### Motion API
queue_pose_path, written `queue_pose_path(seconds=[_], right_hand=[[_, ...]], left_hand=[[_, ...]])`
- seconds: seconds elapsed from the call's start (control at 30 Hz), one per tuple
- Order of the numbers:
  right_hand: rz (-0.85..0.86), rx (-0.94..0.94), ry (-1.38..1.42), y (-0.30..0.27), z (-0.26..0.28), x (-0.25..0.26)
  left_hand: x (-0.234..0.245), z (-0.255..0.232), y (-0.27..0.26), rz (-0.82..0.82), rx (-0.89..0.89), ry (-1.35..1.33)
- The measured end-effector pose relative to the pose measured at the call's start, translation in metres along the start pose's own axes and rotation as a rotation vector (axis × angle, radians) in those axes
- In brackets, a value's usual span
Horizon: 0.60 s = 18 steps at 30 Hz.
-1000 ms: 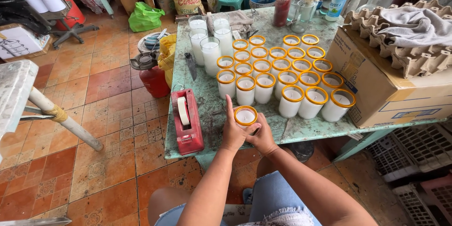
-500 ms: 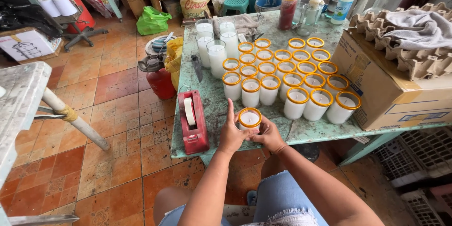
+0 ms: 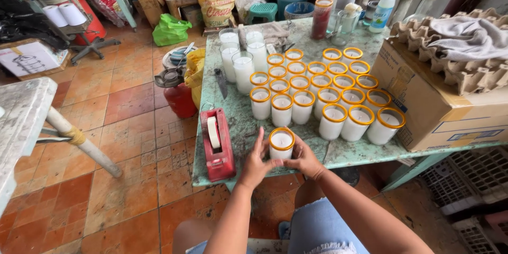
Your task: Applying small pieces of tape to the bottom of glass candle jars using a tape dispenser.
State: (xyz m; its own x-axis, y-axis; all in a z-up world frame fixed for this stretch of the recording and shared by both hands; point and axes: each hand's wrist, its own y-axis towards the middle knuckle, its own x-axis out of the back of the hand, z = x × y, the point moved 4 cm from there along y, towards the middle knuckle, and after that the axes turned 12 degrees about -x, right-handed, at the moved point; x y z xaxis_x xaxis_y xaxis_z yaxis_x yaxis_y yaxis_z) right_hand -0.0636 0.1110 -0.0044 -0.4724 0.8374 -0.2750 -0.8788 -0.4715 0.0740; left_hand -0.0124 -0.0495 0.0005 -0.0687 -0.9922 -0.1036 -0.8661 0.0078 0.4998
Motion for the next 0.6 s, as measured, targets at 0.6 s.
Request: queue_pose_path(seconds=[0.6], right_hand=[[0.211,-0.046,-1.467,0.025,0.102,-0.036]], left_hand=[[0.006,0.017,-0.018,-0.024,-0.018,0.267]])
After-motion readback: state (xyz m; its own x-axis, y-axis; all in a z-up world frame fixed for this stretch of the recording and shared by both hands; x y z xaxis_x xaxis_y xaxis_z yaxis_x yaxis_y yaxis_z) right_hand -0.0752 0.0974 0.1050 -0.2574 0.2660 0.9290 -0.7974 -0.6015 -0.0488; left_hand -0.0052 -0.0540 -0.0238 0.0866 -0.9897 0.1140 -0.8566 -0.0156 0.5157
